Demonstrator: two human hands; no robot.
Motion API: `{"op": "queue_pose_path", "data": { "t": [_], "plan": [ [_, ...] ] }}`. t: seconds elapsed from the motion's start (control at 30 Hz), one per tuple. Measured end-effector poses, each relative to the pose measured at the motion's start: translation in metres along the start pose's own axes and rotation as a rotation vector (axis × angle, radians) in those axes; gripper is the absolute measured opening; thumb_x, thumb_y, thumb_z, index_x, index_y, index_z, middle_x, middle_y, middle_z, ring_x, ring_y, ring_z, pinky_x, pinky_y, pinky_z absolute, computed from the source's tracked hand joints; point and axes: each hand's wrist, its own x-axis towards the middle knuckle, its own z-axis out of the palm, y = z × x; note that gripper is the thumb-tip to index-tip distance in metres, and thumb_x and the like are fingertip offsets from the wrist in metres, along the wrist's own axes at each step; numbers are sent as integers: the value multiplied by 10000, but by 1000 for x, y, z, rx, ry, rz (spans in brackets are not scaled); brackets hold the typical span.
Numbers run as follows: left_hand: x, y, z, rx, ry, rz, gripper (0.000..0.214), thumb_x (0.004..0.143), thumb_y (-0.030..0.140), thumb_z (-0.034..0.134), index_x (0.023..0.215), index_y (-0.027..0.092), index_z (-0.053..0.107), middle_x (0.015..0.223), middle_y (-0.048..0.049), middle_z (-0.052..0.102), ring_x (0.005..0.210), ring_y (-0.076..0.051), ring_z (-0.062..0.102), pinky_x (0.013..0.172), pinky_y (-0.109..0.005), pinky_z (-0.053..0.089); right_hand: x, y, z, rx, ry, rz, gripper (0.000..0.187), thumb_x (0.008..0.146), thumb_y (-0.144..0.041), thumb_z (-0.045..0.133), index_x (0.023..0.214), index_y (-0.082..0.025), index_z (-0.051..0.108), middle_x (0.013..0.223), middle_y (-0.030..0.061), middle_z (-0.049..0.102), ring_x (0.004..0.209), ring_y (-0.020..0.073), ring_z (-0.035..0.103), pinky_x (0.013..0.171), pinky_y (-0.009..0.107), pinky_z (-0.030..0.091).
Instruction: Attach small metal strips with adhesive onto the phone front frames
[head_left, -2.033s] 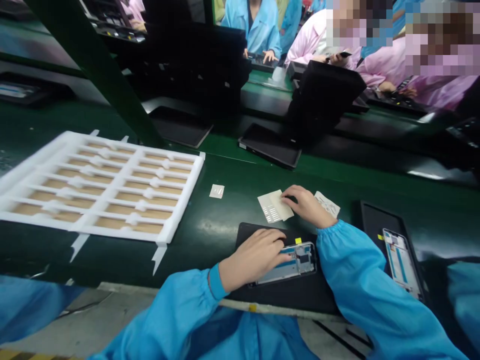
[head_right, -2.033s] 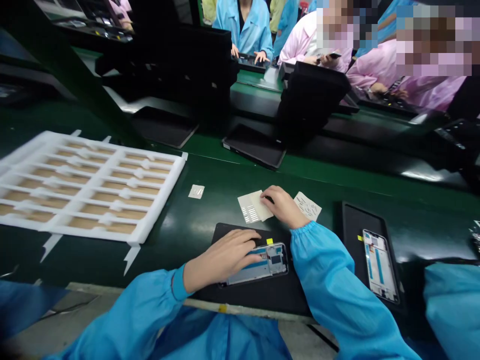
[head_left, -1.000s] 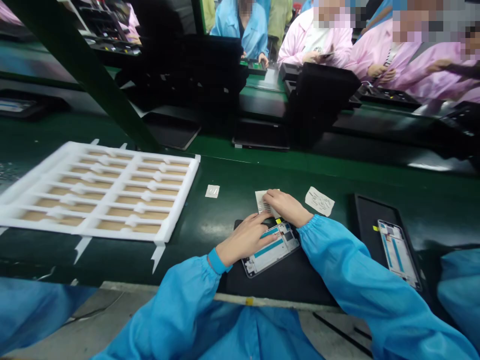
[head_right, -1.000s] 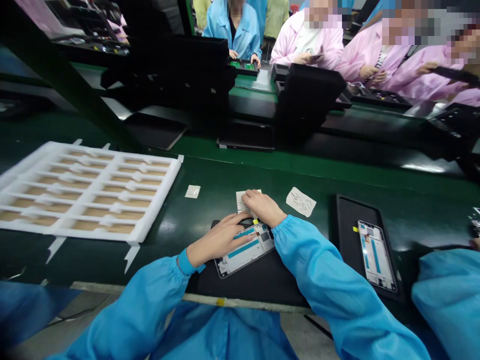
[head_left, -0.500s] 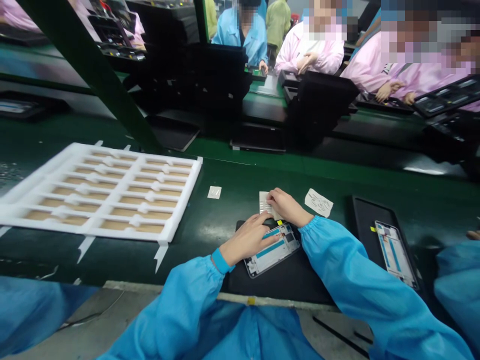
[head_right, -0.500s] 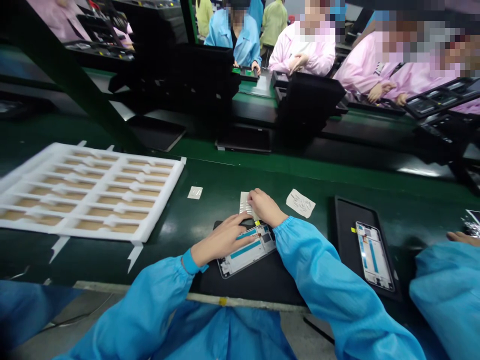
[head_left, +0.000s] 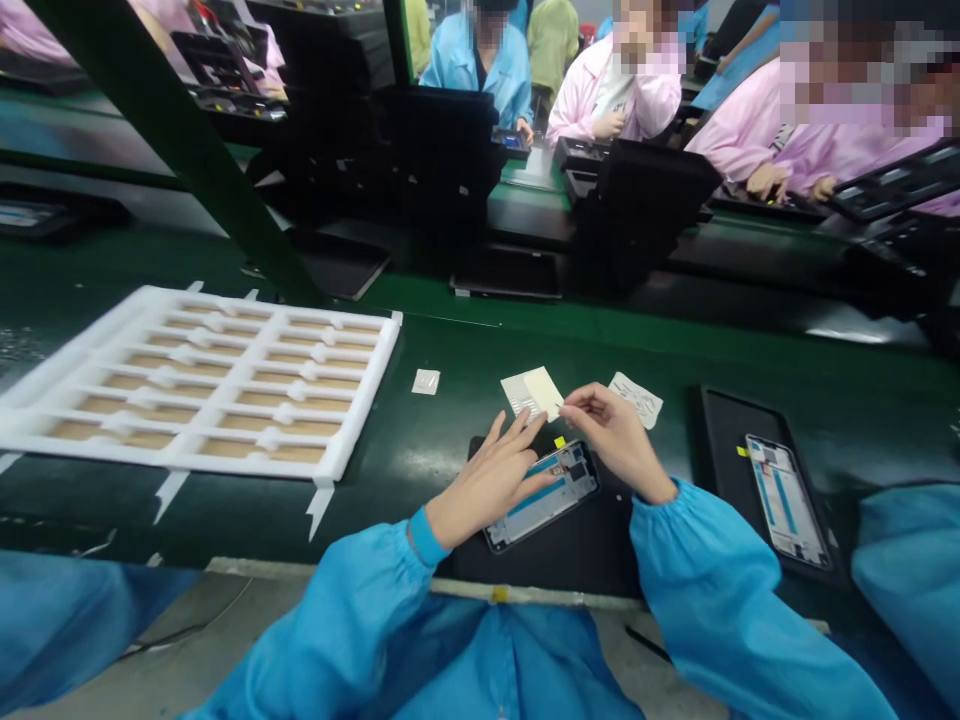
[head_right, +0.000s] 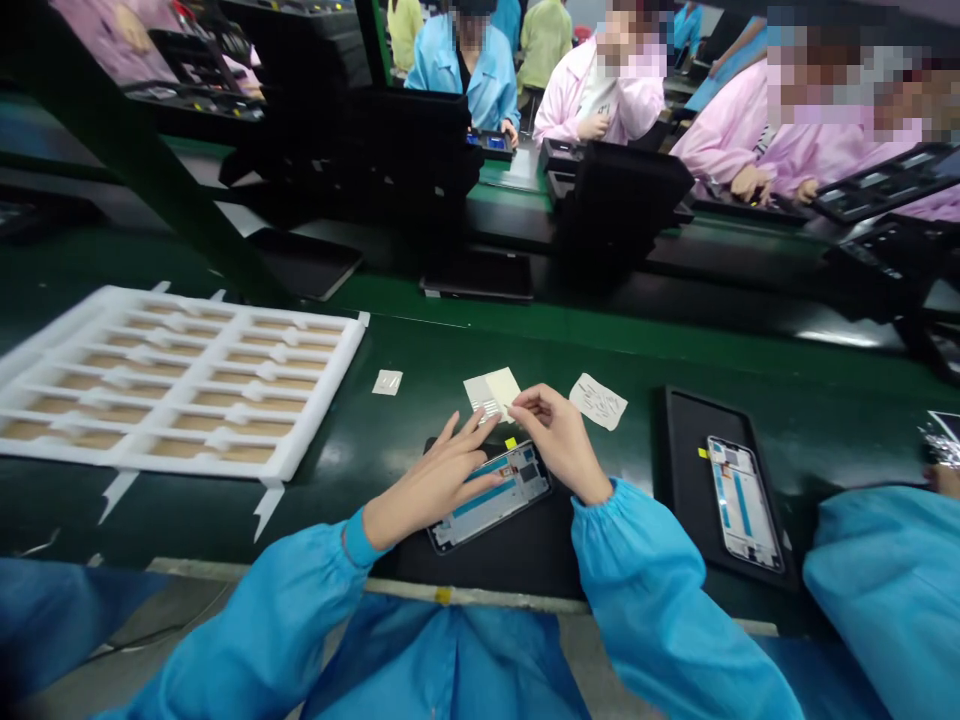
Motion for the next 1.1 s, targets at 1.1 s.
{"op": "queue_pose_path", "data": {
  "t": [1.1],
  "plan": [
    [-32,17,-15,-103,298,222,122,963,209,562,995,191,679,972,21,772,831,-134,721,762,-269,523,-102,-20,-22,-183,-12,-189,40,909,-231,625,906,-243,663,949,51,702,921,209,649,795,370,546]
  ]
}}
